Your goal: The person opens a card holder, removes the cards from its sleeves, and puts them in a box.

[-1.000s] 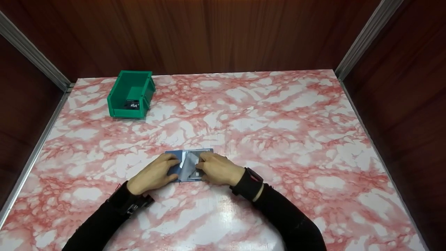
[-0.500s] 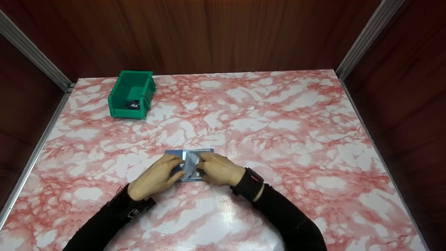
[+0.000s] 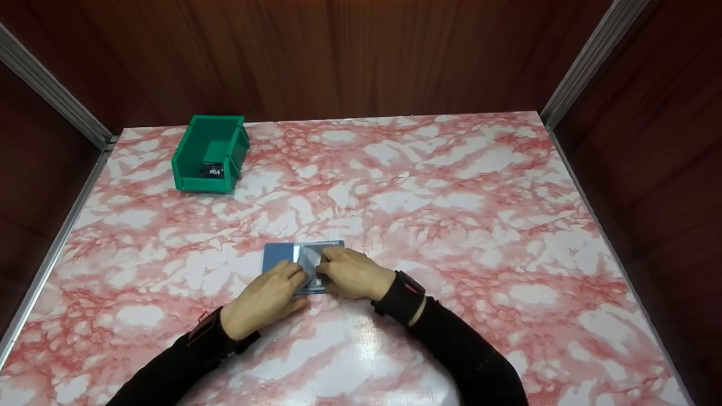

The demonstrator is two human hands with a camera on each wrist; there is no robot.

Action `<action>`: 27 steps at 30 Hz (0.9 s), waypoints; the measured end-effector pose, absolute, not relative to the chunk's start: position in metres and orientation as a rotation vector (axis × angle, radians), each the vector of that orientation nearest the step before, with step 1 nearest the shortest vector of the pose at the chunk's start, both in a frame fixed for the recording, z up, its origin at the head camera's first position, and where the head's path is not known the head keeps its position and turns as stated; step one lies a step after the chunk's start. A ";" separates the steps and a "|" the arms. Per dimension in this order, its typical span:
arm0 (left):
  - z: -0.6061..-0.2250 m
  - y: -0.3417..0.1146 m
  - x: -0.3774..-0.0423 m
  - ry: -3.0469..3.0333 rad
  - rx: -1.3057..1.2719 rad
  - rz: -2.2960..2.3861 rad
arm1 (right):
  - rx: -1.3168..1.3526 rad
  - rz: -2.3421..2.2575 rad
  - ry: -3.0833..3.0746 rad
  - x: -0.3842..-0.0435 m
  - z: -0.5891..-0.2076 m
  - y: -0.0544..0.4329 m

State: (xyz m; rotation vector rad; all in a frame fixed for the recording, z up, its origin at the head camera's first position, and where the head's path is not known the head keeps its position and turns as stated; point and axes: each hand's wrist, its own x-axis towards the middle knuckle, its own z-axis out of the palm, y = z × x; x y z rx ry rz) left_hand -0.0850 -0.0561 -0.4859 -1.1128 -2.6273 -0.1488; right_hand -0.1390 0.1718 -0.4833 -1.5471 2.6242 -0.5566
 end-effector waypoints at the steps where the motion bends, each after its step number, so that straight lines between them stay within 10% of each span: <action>1: -0.487 -0.055 -0.084 -2.614 -1.106 -0.101 | -1.552 -0.555 2.624 -0.139 -0.483 0.172; 27: -0.493 -0.043 -0.077 -2.556 -0.944 -0.031 | -1.596 -0.547 2.630 -0.140 -0.485 0.172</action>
